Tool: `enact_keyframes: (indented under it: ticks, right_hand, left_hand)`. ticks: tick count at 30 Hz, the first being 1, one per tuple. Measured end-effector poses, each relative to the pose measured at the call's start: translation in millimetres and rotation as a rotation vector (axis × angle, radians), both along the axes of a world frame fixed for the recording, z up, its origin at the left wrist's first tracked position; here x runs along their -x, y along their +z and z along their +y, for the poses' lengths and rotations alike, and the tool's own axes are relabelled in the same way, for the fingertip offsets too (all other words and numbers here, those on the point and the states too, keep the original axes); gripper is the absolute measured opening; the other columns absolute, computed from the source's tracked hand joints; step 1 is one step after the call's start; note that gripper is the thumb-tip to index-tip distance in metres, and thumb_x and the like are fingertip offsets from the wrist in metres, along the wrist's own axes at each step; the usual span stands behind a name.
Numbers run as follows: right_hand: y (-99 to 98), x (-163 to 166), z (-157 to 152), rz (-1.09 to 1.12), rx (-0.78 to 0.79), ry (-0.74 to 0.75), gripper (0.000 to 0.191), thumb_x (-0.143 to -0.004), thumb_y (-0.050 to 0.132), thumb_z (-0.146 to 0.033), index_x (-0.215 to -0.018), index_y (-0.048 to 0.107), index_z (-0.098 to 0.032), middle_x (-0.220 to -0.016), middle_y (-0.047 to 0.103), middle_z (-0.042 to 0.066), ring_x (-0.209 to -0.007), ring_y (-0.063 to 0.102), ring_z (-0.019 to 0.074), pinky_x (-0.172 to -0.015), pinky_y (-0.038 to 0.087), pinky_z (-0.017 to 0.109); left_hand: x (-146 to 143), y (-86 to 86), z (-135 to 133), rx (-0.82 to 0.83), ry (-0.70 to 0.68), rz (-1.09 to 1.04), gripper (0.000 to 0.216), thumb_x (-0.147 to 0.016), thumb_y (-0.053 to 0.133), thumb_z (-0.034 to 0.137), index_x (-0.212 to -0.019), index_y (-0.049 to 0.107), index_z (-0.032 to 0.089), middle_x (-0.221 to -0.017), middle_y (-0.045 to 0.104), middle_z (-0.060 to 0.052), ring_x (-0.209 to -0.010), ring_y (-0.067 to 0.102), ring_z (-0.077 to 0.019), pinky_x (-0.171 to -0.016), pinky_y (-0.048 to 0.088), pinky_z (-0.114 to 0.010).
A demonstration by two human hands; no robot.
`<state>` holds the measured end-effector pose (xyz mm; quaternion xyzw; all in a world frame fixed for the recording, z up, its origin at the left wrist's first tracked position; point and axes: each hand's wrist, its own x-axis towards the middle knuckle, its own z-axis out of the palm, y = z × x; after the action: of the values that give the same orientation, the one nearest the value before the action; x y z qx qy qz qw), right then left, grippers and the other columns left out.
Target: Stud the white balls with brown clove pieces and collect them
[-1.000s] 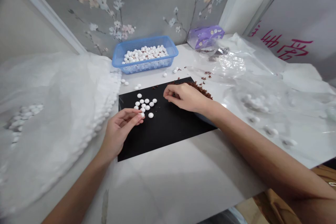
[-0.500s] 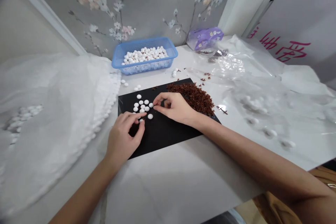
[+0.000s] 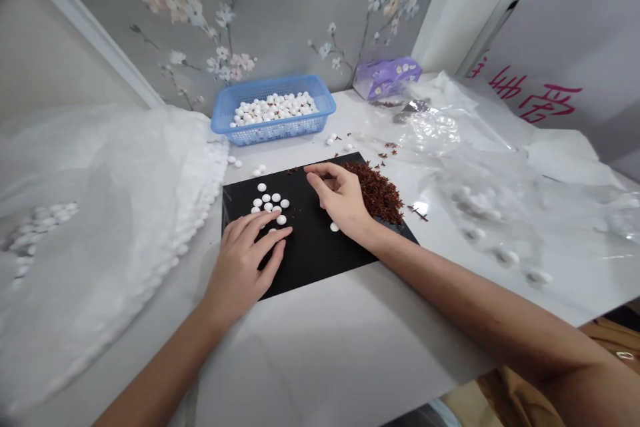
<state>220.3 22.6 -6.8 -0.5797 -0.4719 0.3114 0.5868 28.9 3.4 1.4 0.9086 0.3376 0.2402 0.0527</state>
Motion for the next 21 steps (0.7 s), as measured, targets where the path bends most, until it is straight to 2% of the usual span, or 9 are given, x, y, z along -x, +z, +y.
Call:
enact_keyframes:
  ticks: [3,7,9,12,16,21]
  right_hand:
    - [-3.9,2,1,0.073,-0.046,-0.022,0.022,-0.077,0.06,-0.034,-0.089,0.063,-0.016,-0.07,0.058,-0.001,-0.041,0.041,0.0043,-0.038,0.034,0.02]
    - [-5.2,6,-2,0.086,-0.122,-0.07,0.025,-0.078,0.06,-0.034,-0.098,0.058,-0.018,-0.083,0.059,0.001,-0.045,0.043,0.0041,-0.039,0.035,0.02]
    - [-4.9,7,-3,0.08,-0.139,-0.091,0.022,-0.078,0.061,-0.033,-0.093,0.055,-0.019,-0.08,0.058,0.0,-0.045,0.042,0.0045,-0.039,0.035,0.02]
    - [-4.3,8,-5,0.044,-0.118,-0.099,0.017,-0.079,0.061,-0.034,-0.083,0.056,-0.019,-0.066,0.054,-0.003,-0.045,0.042,0.0066,-0.04,0.035,0.021]
    - [-3.7,8,-7,-0.025,-0.105,-0.057,0.015,-0.08,0.06,-0.035,-0.081,0.06,-0.02,-0.053,0.047,-0.005,-0.043,0.04,0.0088,-0.041,0.033,0.024]
    - [-3.4,9,-10,-0.111,-0.122,0.011,0.013,-0.081,0.058,-0.033,-0.083,0.062,-0.02,-0.05,0.047,-0.005,-0.041,0.038,0.0093,-0.04,0.032,0.025]
  left_hand:
    - [-12,3.3,-6,-0.05,-0.049,0.007,0.026,-0.086,0.046,0.014,-0.104,0.063,0.021,-0.114,0.063,-0.007,-0.108,0.052,-0.0232,-0.094,0.037,-0.043]
    - [-42,3.2,-14,-0.082,-0.128,0.074,0.025,-0.087,0.045,0.014,-0.105,0.061,0.016,-0.103,0.065,-0.007,-0.092,0.057,-0.0215,-0.08,0.046,-0.038]
    - [-54,-0.4,-15,-0.079,-0.154,0.118,0.021,-0.086,0.045,0.012,-0.097,0.062,0.014,-0.097,0.065,-0.008,-0.087,0.057,-0.0211,-0.076,0.049,-0.037]
    - [-62,-7.6,-12,-0.005,-0.174,0.141,0.02,-0.084,0.046,0.008,-0.093,0.062,0.014,-0.095,0.064,-0.008,-0.09,0.058,-0.0208,-0.079,0.051,-0.035]
    - [-55,-11.1,-9,0.172,-0.12,-0.074,0.026,-0.086,0.043,0.008,-0.101,0.061,0.019,-0.101,0.063,-0.006,-0.095,0.059,-0.0177,-0.087,0.051,-0.033]
    - [-40,-2.5,-10,0.33,0.055,-0.441,0.014,-0.084,0.054,0.021,-0.092,0.066,0.023,-0.097,0.064,-0.005,-0.09,0.062,-0.0166,-0.082,0.051,-0.029]
